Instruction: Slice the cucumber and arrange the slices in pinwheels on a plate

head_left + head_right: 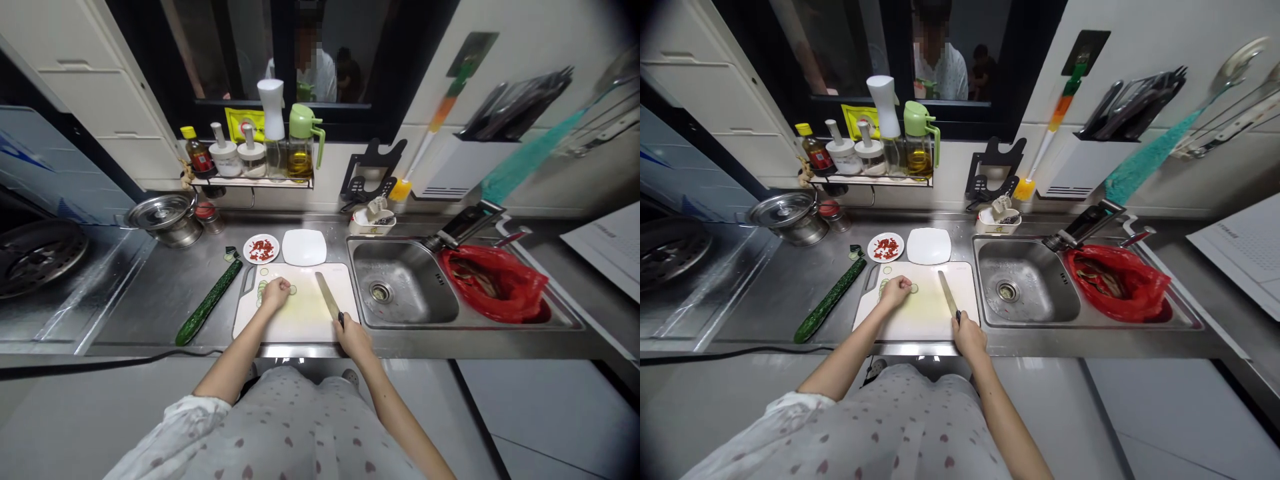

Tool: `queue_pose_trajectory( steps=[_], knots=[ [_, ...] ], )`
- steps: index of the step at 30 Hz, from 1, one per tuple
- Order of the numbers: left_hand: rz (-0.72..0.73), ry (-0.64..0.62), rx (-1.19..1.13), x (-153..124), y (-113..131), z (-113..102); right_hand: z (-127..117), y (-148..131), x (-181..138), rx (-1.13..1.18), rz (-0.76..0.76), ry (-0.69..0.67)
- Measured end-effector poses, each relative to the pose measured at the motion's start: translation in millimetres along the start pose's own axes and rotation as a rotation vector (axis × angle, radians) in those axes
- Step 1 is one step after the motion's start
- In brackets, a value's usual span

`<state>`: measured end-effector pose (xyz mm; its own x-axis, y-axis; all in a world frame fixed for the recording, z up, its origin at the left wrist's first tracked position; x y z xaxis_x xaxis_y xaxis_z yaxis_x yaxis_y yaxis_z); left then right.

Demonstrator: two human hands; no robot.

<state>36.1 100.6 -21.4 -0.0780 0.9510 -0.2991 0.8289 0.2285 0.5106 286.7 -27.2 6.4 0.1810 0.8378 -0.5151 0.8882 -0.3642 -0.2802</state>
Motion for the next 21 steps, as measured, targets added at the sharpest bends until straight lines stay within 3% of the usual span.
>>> queue_pose_trajectory(
  steps=[7, 21],
  knots=[
    [0.029, 0.023, 0.196, 0.5, 4.1, 5.0, -4.1, -7.7, -12.2, -0.031, -0.064, 0.018],
    [-0.047, -0.056, 0.263, 8.9, 4.7, -1.2, 14.0, -35.4, -44.6, -0.106, -0.192, -0.051]
  ],
)
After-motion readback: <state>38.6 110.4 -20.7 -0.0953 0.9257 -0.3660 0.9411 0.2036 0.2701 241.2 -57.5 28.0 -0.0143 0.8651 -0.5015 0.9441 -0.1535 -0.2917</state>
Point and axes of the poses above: each hand's wrist, its own x-axis towards the middle knuckle, its own z-axis out of the palm, y = z × x, the point moved 10 cm from there along x, towards the middle knuckle, and after that the axes turned 8 degrees about x, right-handed, at the moved point
